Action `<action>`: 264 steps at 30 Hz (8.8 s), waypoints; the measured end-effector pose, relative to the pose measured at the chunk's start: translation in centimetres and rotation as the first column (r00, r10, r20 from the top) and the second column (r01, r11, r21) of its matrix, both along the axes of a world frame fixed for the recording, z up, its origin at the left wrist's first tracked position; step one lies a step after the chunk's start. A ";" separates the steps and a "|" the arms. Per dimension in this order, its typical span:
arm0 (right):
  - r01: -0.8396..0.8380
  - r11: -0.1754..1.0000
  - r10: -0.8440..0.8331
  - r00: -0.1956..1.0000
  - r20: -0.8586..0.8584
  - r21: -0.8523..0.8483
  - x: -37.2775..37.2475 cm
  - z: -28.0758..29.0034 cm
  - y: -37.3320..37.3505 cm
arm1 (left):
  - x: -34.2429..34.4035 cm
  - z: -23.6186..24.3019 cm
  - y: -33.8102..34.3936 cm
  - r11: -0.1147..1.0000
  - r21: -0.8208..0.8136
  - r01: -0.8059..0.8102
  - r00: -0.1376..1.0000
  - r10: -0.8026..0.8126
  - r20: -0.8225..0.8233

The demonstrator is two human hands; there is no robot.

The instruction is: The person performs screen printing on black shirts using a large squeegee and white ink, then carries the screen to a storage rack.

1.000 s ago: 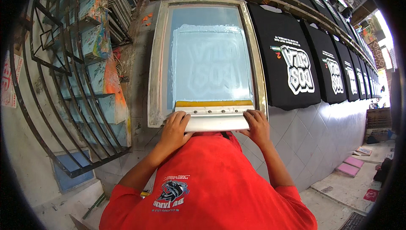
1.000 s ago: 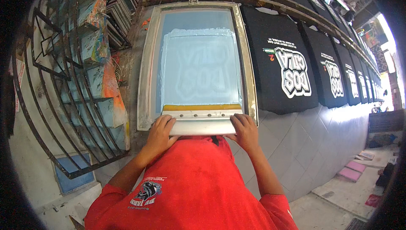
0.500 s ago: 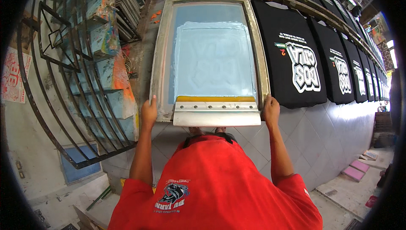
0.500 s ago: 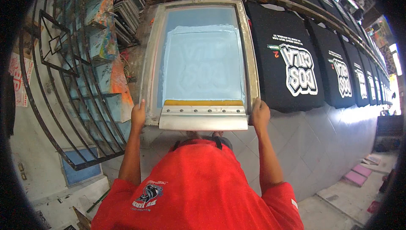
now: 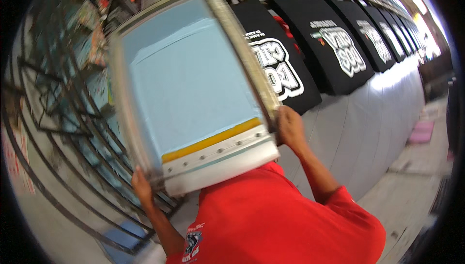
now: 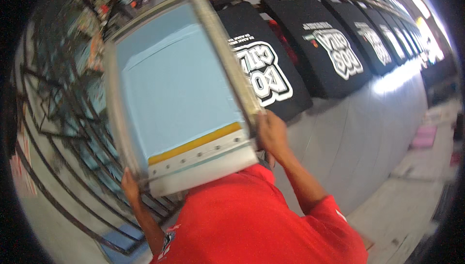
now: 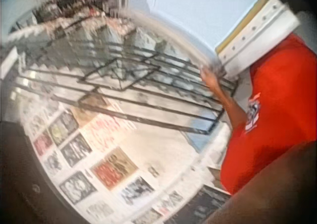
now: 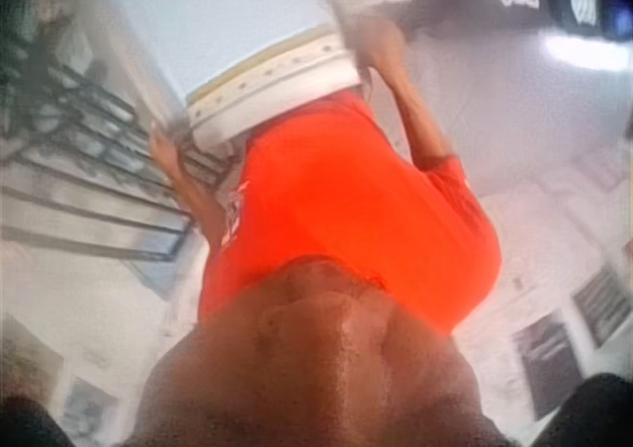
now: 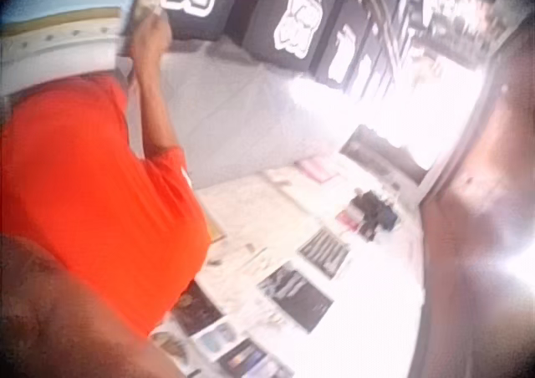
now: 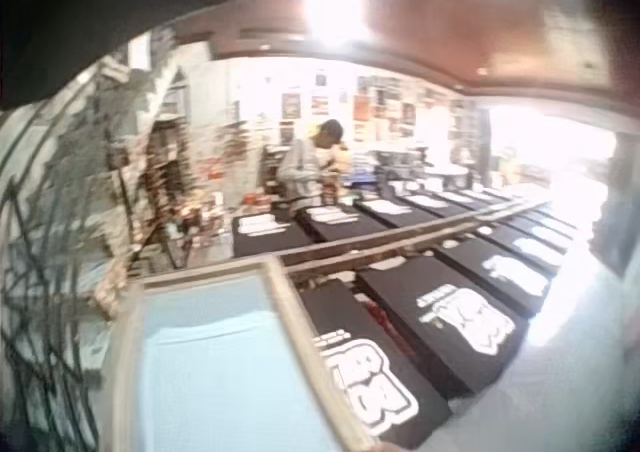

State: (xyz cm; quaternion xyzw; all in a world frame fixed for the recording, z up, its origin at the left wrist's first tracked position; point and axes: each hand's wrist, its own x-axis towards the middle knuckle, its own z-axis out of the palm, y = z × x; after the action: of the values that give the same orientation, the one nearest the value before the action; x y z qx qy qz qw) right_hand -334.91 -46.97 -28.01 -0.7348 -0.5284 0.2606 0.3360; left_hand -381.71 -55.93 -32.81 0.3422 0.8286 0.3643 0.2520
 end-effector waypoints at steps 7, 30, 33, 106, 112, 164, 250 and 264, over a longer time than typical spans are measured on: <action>-0.108 0.994 0.108 0.986 -0.130 0.010 -19.5 1.2 -0.1 | -20.7 0.6 -5.5 0.993 0.095 -0.062 0.997 0.067 -0.047; 0.046 0.998 -0.049 0.997 -0.065 -0.040 -35.2 15.7 31.5 | -35.3 18.6 31.6 0.998 0.016 0.053 0.999 -0.053 -0.008; 0.086 0.986 -0.100 0.990 -0.095 -0.143 -36.8 14.5 37.3 | -37.4 17.0 39.0 0.996 -0.030 0.085 0.996 -0.086 -0.027; 0.522 -0.853 -0.521 -0.852 0.049 -0.008 -75.1 1.1 125.8 | 7.1 9.0 171.3 -0.848 0.089 0.522 -0.852 -0.524 0.006; 0.317 -0.949 -0.312 -0.936 0.163 0.004 -73.0 -0.4 137.6 | 16.1 7.0 175.1 -0.943 0.048 0.330 -0.942 -0.327 0.071; 0.083 -0.994 -0.062 -0.963 0.261 0.068 -52.6 -1.7 164.0 | 41.4 2.4 185.1 -0.993 -0.109 0.043 -0.999 -0.042 -0.016; 0.752 -0.645 -0.642 -0.438 0.630 -0.134 -44.0 10.6 161.6 | 37.2 11.4 179.4 -0.661 -0.151 -0.735 -0.554 0.714 -0.429; 0.714 -0.695 -0.594 -0.508 0.624 -0.080 -45.1 8.7 169.5 | 36.1 9.7 185.2 -0.569 0.057 -0.820 -0.534 0.727 -0.432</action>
State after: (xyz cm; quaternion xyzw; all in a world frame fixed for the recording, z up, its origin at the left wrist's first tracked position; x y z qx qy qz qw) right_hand -380.01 122.55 -19.27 -0.8666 0.4860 -0.0912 0.0670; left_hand -345.59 129.25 -23.08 -0.5650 0.7654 0.1855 -0.2461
